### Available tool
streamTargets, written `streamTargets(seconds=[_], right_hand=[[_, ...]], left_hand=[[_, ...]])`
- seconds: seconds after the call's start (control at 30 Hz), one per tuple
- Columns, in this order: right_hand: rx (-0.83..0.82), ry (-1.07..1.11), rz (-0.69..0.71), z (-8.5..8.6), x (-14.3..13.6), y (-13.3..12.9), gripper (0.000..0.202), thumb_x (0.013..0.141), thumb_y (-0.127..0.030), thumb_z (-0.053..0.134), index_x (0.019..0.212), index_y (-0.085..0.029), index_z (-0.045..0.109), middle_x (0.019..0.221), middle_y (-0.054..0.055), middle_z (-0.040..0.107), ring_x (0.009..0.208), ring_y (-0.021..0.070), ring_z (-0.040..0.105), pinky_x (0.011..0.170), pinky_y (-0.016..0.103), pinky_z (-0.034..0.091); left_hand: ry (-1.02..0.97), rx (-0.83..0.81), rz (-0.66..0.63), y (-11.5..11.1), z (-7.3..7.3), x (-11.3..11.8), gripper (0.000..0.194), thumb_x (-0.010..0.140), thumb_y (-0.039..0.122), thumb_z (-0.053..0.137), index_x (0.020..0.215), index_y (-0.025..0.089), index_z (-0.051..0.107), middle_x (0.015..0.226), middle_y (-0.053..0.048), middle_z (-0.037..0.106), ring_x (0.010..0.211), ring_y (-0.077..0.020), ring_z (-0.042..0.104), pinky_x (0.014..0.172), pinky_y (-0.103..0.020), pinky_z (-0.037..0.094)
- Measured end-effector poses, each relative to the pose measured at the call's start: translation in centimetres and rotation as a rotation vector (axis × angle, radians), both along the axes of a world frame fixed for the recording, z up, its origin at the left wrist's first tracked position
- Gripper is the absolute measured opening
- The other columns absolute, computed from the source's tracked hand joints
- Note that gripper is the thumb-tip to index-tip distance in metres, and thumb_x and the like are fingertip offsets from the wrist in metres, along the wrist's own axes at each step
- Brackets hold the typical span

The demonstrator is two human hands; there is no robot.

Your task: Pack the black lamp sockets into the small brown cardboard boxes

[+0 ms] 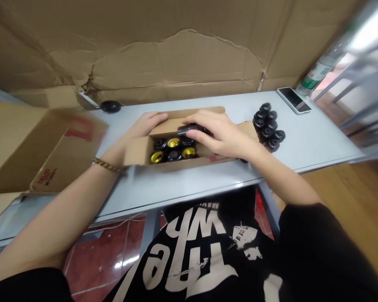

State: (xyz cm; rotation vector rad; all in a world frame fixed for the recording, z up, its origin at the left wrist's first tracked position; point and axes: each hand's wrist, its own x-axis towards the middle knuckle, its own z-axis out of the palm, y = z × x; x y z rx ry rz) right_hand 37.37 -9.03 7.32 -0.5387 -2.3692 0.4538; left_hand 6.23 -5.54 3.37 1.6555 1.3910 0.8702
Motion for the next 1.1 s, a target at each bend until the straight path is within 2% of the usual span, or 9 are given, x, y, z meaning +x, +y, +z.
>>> streamTargets(seconds=[0.17,0.3,0.37,0.47,0.57,0.63,0.8,0.97,1.1], right_hand=[[0.067,0.034,0.028,0.0,0.0,-0.3,0.036,0.122,-0.041,0.056,0.133,-0.017,0.08,0.118,0.012,0.085,0.107,0.0261,0.077,0.097,0.042,0.061],[0.051,-0.009,0.034,0.0,0.1,-0.3,0.033,0.122,-0.036,0.054,0.128,-0.017,0.08,0.116,0.013,0.084,0.106,0.0268,0.078,0.095,0.043,0.061],[0.035,-0.036,0.033,0.0,0.1,-0.2,0.033,0.122,-0.04,0.056,0.132,-0.018,0.079,0.121,0.014,0.083,0.113,0.0288,0.078,0.1,0.046,0.061],[0.01,0.002,0.013,-0.1,0.2,-0.1,0.04,0.116,-0.05,0.07,0.143,-0.021,0.072,0.134,0.014,0.079,0.124,0.0325,0.076,0.109,0.051,0.061],[-0.076,0.042,-0.072,0.2,0.6,-0.4,0.053,0.108,-0.052,0.079,0.15,-0.025,0.063,0.133,0.011,0.075,0.118,0.0317,0.075,0.101,0.048,0.064],[-0.107,0.027,-0.128,0.5,0.8,-0.5,0.048,0.106,-0.048,0.079,0.146,-0.027,0.062,0.129,0.009,0.073,0.107,0.0291,0.074,0.093,0.046,0.064],[-0.083,-0.111,-0.114,1.3,1.0,-0.7,0.029,0.1,-0.027,0.071,0.129,-0.025,0.066,0.119,0.007,0.076,0.094,0.0244,0.071,0.092,0.044,0.061],[-0.249,-0.319,-0.098,1.7,1.1,-0.8,0.03,0.098,-0.021,0.07,0.127,-0.026,0.065,0.103,0.002,0.077,0.078,0.0206,0.07,0.073,0.036,0.055],[-0.414,-0.429,-0.098,2.1,1.0,-1.1,0.031,0.104,-0.026,0.071,0.135,-0.025,0.066,0.104,0.001,0.083,0.076,0.0208,0.078,0.074,0.037,0.058]], left_hand=[[0.127,0.052,0.009,0.0,0.1,0.0,0.048,0.1,0.067,0.063,0.097,0.019,0.071,0.112,-0.012,0.077,0.107,-0.0307,0.067,0.099,-0.041,0.056],[0.168,0.075,0.001,0.0,0.2,-0.1,0.048,0.102,0.065,0.06,0.098,0.018,0.071,0.114,-0.013,0.078,0.111,-0.0319,0.068,0.104,-0.042,0.057],[0.16,0.066,-0.003,0.1,0.2,-0.1,0.046,0.102,0.064,0.06,0.097,0.019,0.07,0.113,-0.013,0.078,0.11,-0.0312,0.067,0.102,-0.041,0.057],[0.146,0.052,0.002,0.2,0.0,0.0,0.045,0.101,0.064,0.061,0.096,0.02,0.069,0.112,-0.012,0.077,0.106,-0.0296,0.066,0.096,-0.039,0.056],[0.104,0.027,0.014,0.1,0.0,0.1,0.046,0.1,0.066,0.064,0.096,0.02,0.067,0.108,-0.012,0.075,0.1,-0.0285,0.064,0.09,-0.038,0.054],[0.081,0.021,0.024,0.0,0.0,0.1,0.046,0.1,0.066,0.066,0.097,0.02,0.067,0.108,-0.012,0.074,0.099,-0.0285,0.064,0.088,-0.038,0.053],[0.08,0.012,0.03,-0.2,0.1,0.2,0.043,0.1,0.064,0.066,0.094,0.022,0.064,0.102,-0.009,0.072,0.096,-0.027,0.061,0.087,-0.037,0.052],[0.095,0.031,0.027,0.0,0.0,0.1,0.042,0.098,0.063,0.064,0.093,0.021,0.066,0.105,-0.01,0.072,0.099,-0.0272,0.061,0.087,-0.036,0.051],[0.077,0.007,0.029,0.0,0.0,0.1,0.043,0.098,0.063,0.066,0.093,0.021,0.065,0.101,-0.008,0.072,0.094,-0.0253,0.061,0.086,-0.034,0.05]])
